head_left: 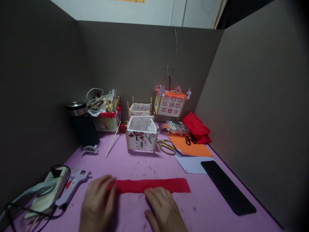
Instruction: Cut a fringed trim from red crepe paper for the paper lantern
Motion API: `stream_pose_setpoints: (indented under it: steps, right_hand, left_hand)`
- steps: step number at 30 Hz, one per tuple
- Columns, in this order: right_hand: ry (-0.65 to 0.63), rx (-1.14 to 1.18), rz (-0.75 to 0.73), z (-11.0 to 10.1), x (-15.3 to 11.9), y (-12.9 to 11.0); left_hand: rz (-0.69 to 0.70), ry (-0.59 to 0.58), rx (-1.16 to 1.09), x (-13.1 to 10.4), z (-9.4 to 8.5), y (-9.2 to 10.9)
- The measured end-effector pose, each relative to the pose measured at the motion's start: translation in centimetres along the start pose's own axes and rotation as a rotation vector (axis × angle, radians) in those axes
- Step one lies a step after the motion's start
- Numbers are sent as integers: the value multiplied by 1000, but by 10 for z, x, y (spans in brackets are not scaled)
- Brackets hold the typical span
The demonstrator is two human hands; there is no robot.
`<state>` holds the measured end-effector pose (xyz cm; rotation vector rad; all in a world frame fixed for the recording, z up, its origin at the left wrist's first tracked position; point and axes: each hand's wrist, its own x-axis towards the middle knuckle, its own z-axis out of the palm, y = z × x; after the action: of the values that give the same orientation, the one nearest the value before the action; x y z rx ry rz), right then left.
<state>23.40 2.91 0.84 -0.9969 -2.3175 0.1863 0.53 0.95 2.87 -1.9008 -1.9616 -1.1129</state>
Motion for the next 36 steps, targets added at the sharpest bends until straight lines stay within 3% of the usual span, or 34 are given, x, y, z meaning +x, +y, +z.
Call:
stream_pose_setpoints:
  steps: [3, 5, 10, 16, 21, 25, 28, 31, 33, 36]
  right_hand:
    - [-8, -41, 85, 3, 9, -5]
    - [-53, -55, 104, 5, 13, -7]
    - [-105, -57, 109, 5, 15, -6]
    - [-79, -63, 90, 4, 14, -7]
    - [-165, -66, -216, 28, 14, -9]
    - [-234, -98, -193, 45, 5, -6]
    - [-299, -100, -49, 38, -6, 3]
    - [-293, -110, 169, 18, -17, 16]
    - [-298, -117, 257, 5, -21, 22]
    - [-316, -101, 285, -5, -17, 19]
  left_hand:
    - [111, -266, -85, -7, 11, 15]
    - [123, -320, -40, -12, 17, 19]
    - [237, -346, 55, -15, 17, 15]
    - [575, -254, 207, -20, 16, 4]
    - [642, -296, 235, -27, 13, -2]
    - [680, -278, 279, -31, 9, -4]
    - [644, -225, 261, -32, 5, -4]
    - [523, -233, 155, -30, 0, -8]
    - [374, -228, 135, -25, -3, -15]
    - [38, -212, 273, -12, -7, -29]
